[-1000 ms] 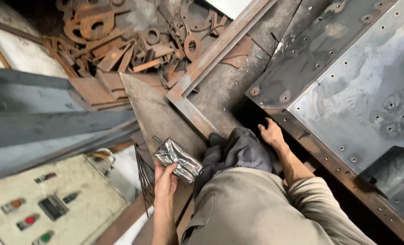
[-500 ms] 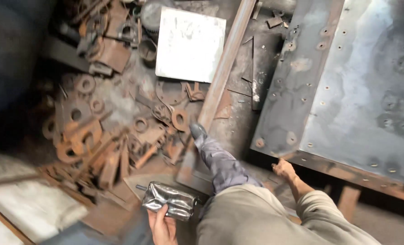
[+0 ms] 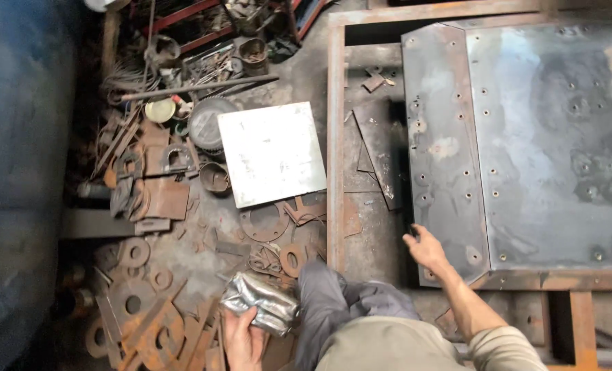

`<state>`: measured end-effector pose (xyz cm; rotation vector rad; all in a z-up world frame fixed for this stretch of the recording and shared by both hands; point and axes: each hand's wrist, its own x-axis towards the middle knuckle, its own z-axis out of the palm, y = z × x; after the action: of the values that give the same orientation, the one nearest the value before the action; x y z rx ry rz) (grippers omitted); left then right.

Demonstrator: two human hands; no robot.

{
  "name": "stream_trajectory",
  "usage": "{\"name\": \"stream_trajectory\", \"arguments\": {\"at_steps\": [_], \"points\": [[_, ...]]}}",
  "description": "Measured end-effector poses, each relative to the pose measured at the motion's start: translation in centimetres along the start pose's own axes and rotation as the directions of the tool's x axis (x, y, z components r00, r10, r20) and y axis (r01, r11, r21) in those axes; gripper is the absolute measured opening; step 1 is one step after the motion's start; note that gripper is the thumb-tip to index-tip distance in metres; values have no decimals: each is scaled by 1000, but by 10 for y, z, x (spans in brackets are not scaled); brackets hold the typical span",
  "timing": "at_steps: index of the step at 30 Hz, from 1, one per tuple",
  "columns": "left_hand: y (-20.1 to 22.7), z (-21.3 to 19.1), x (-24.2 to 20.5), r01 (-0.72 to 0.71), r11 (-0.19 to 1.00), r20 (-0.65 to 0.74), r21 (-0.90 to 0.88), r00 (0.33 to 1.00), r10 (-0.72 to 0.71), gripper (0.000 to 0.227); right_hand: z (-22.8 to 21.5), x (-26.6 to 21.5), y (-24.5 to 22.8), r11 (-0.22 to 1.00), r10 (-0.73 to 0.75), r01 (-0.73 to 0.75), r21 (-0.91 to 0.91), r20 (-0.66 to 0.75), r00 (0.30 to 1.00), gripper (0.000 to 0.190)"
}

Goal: The person walks through a cluttered workshop while holding a small, dark, rectangular metal object. They briefly touch a large black metal sheet and a blue metal surface before continuing to walk and place the object on a stack of wrapped materials.

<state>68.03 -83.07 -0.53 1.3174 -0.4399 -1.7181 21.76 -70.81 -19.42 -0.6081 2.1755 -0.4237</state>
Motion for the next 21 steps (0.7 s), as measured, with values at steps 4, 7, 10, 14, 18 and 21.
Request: {"name": "stream_trajectory", "arguments": {"at_steps": [4,7,10,14,18,21], "points": [[-3,11,56,96,995,86,23,992,-97,69,-22,4,15,990,67,-44,137,-170,983,68],[14,54,97,134,989,188,68,972,-144,69,-27,40,17,985,105,-67,157,-247,963,68],[23,72,149,109,981,218,162,965,-144,71,-41,72,-6,978,108,-47,203,-297,949,68],[82,137,186,55,978,220,200,971,-99,69,-32,111,-29,958,170,-95,270,-271,948,68],[134,180,228,16,960,247,281,965,-89,68,-7,122,-7,931,277,-200,307,-234,932,71],[163,228,245,-14,975,354,220,933,-67,62,38,118,41,893,390,-295,341,-253,886,74]]}}
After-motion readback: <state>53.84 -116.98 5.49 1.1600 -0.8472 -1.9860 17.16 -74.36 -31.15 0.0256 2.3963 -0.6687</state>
